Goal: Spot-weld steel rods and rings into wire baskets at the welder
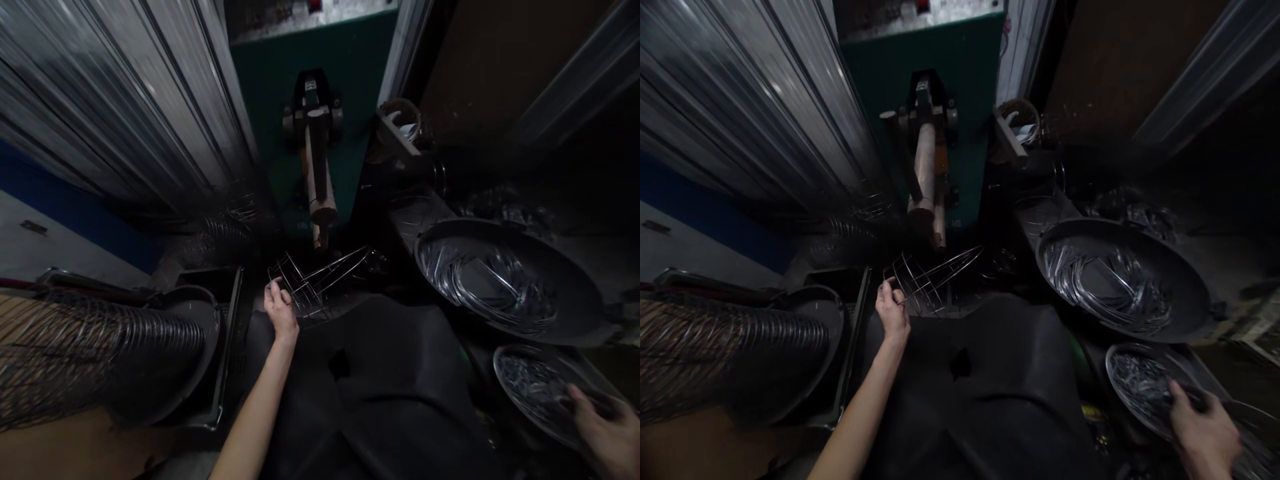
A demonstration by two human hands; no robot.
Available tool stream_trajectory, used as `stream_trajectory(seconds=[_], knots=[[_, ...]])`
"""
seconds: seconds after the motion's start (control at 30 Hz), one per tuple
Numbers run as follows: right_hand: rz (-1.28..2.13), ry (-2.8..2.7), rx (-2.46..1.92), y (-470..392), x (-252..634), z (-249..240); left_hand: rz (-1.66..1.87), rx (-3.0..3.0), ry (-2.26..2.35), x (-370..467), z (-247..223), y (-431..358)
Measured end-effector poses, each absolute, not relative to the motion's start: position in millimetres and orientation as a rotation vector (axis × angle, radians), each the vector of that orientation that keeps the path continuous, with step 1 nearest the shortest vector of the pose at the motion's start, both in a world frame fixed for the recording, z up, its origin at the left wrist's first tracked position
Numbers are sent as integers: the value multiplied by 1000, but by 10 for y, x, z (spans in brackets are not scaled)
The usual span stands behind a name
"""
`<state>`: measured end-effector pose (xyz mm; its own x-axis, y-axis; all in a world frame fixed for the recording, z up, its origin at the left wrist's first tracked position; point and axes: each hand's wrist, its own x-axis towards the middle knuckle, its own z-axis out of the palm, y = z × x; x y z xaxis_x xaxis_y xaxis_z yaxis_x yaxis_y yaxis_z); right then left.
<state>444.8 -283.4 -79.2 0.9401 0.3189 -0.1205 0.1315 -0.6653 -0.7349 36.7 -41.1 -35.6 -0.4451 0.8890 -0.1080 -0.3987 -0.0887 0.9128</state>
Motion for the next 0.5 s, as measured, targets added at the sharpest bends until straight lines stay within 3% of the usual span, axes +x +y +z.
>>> stream_trajectory(seconds=[0.1,0.37,0.5], knots=[[233,-146,-2339,-2564,4247,-600,1744,632,1180,309,-362,-390],[1041,-385,-1590,-1442,3097,-159,1788,671,1132,223,-370,-376],[1125,-564,-1484,-942,2547,11,1810,682,1136,196,-365,-370]])
